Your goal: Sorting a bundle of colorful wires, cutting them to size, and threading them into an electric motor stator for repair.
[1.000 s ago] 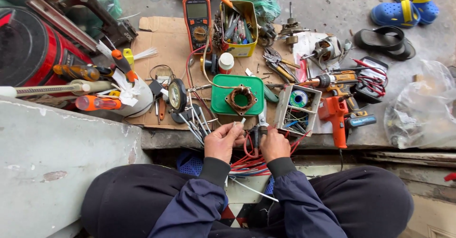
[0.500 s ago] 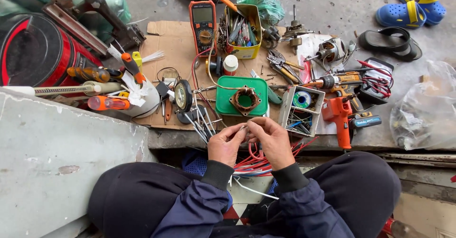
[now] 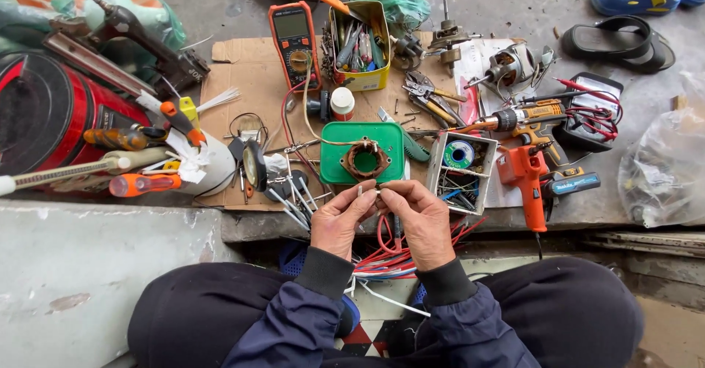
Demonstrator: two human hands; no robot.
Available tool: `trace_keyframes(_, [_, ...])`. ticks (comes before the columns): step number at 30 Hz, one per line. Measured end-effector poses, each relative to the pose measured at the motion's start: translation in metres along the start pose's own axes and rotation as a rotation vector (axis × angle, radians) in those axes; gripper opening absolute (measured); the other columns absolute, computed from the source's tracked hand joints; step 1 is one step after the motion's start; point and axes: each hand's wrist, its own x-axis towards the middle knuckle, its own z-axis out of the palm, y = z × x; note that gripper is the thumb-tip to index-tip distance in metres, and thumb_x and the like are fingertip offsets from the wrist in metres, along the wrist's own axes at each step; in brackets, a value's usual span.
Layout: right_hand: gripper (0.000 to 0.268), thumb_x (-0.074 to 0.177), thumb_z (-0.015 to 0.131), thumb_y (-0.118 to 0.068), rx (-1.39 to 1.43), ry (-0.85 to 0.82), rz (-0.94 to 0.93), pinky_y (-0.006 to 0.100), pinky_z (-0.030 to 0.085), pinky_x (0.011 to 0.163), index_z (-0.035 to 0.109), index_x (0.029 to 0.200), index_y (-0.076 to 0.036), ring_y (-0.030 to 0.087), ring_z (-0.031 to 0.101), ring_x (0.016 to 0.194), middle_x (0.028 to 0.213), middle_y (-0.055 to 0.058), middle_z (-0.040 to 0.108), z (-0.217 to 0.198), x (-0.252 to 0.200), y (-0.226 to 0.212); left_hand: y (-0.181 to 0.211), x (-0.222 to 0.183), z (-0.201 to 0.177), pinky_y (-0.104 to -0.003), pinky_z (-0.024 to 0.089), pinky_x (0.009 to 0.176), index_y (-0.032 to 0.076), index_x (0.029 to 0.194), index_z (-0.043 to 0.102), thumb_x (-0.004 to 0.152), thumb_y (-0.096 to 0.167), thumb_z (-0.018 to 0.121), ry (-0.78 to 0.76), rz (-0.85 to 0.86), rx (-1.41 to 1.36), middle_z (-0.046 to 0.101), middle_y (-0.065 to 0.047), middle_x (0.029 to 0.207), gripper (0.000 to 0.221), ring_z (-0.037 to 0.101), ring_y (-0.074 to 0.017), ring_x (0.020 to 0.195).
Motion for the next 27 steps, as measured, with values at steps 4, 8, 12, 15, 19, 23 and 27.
trace_keyframes(4, [0.021, 0.100, 0.081, -0.004, 0.002, 0.022, -0.021, 0.035, 0.068, 0.081, 0.081, 0.119, 0.006, 0.020, 0.078, 0.084, 0.089, 0.022, 0.082, -0.002, 0.007, 0.002, 0.000, 0.007, 0.010, -0.029, 0.069, 0.089, 0.000, 0.124, 0.086, 0.089, 0.008, 0.093, 0.025, -0.005, 0.000, 0.086, -0.022, 0.105, 0.037, 0.081, -0.0191, 0.095])
trace_keyframes(8, [0.021, 0.101, 0.081, -0.005, 0.014, 0.059, -0.008, 0.034, 0.068, 0.082, 0.081, 0.119, 0.004, 0.018, 0.077, 0.084, 0.090, 0.019, 0.082, -0.003, 0.014, 0.005, 0.000, 0.014, 0.015, -0.031, 0.068, 0.090, -0.001, 0.124, 0.086, 0.089, 0.007, 0.093, 0.027, -0.012, 0.029, 0.087, -0.024, 0.107, 0.036, 0.081, -0.0200, 0.097])
trace_keyframes(12, [0.025, 0.100, 0.081, -0.008, 0.046, 0.067, 0.052, 0.032, 0.066, 0.081, 0.081, 0.123, 0.003, 0.015, 0.074, 0.085, 0.095, 0.014, 0.083, 0.002, 0.019, 0.000, 0.003, 0.018, 0.021, -0.032, 0.069, 0.087, -0.004, 0.123, 0.086, 0.086, 0.004, 0.093, 0.057, 0.018, 0.033, 0.087, -0.026, 0.099, 0.038, 0.082, -0.0217, 0.089])
trace_keyframes(15, [0.021, 0.100, 0.082, -0.009, 0.032, 0.083, 0.070, 0.034, 0.067, 0.080, 0.083, 0.117, 0.003, 0.017, 0.075, 0.083, 0.090, 0.017, 0.083, 0.007, 0.026, 0.001, 0.006, 0.020, 0.026, -0.033, 0.070, 0.086, -0.005, 0.122, 0.086, 0.086, 0.004, 0.093, 0.090, 0.025, 0.047, 0.087, -0.026, 0.098, 0.038, 0.082, -0.0215, 0.088])
trace_keyframes(19, [0.019, 0.102, 0.081, -0.010, 0.038, 0.068, 0.087, 0.034, 0.066, 0.078, 0.082, 0.116, 0.004, 0.018, 0.074, 0.081, 0.088, 0.017, 0.082, 0.015, 0.041, 0.005, 0.008, 0.030, 0.030, -0.032, 0.070, 0.085, -0.005, 0.124, 0.085, 0.088, 0.004, 0.091, 0.155, 0.052, 0.037, 0.087, -0.024, 0.096, 0.038, 0.079, -0.0168, 0.083])
trace_keyframes(23, [0.016, 0.104, 0.078, -0.012, -0.028, 0.086, 0.050, 0.039, 0.068, 0.079, 0.081, 0.112, 0.001, 0.023, 0.079, 0.079, 0.083, 0.018, 0.082, 0.018, 0.063, 0.001, 0.019, 0.042, 0.042, -0.029, 0.070, 0.085, 0.000, 0.124, 0.087, 0.092, 0.007, 0.089, 0.207, 0.143, 0.122, 0.087, -0.018, 0.095, 0.034, 0.078, -0.0118, 0.084])
trace_keyframes(27, [0.015, 0.107, 0.076, -0.010, -0.186, 0.190, -0.032, 0.038, 0.066, 0.083, 0.080, 0.117, 0.000, 0.021, 0.078, 0.082, 0.089, 0.018, 0.082, 0.006, 0.098, -0.006, 0.026, 0.064, 0.038, -0.031, 0.068, 0.086, 0.009, 0.127, 0.087, 0.099, 0.013, 0.086, 0.239, 0.360, 0.417, 0.086, -0.014, 0.105, 0.028, 0.075, -0.0115, 0.094])
